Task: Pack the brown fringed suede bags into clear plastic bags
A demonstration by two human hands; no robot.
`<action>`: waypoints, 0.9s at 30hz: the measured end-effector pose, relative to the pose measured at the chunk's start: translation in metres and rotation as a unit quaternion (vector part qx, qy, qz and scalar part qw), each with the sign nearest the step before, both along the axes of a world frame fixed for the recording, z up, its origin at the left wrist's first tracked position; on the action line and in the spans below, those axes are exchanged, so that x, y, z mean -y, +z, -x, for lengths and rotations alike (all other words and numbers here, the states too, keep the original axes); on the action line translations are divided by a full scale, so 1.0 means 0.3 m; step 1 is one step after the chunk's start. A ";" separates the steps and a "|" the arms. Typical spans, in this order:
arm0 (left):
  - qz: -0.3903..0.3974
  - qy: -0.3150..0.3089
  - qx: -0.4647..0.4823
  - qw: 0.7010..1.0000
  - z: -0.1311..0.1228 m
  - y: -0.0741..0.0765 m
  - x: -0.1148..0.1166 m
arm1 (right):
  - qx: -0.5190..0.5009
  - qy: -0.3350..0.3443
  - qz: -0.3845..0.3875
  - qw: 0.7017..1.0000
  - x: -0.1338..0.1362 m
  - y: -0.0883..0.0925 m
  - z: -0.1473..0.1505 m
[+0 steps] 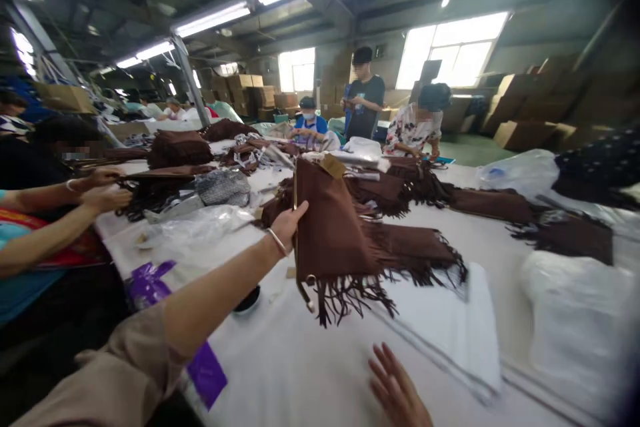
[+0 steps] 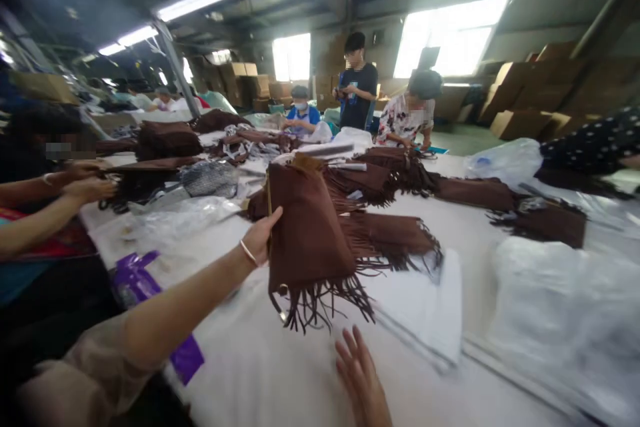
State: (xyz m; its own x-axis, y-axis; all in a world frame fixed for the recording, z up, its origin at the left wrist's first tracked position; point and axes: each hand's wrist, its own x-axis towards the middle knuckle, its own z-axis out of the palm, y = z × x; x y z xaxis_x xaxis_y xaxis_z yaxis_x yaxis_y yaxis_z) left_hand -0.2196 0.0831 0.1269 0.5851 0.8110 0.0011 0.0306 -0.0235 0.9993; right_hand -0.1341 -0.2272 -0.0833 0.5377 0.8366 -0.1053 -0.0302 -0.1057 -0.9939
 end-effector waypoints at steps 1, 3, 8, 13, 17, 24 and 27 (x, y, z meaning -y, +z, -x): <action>0.099 -0.008 0.073 0.992 0.014 -0.090 0.125 | -0.029 -0.017 0.001 0.999 0.033 -0.002 0.033; 0.286 -0.014 0.148 0.947 0.054 -0.284 0.377 | -0.120 -0.075 0.009 0.990 0.121 -0.003 0.101; 0.502 -0.025 -0.018 0.864 0.194 -0.610 0.814 | -0.236 -0.235 0.100 0.938 0.335 0.034 0.165; 0.521 -0.164 -0.072 0.835 0.287 -0.658 0.906 | -0.129 -0.251 0.095 0.955 0.498 0.043 -0.001; 0.394 -0.328 -0.177 0.840 0.341 -0.608 0.924 | 0.158 -0.261 0.262 0.916 0.634 0.067 -0.140; -0.402 -0.221 -0.197 0.867 0.383 -0.541 0.632 | 0.589 -0.085 0.150 0.789 0.383 0.132 0.111; -0.460 -0.138 -0.274 0.833 0.417 -0.568 0.471 | 0.639 0.061 0.125 0.757 0.243 0.062 0.228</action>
State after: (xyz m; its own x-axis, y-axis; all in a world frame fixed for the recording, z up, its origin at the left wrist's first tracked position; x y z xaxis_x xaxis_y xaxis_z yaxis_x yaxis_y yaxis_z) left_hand -0.3448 -0.0583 -0.0436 0.8661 0.4496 0.2185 0.3439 -0.8531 0.3924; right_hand -0.2025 -0.3000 -0.0648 0.2540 0.9279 0.2728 0.9638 -0.2191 -0.1521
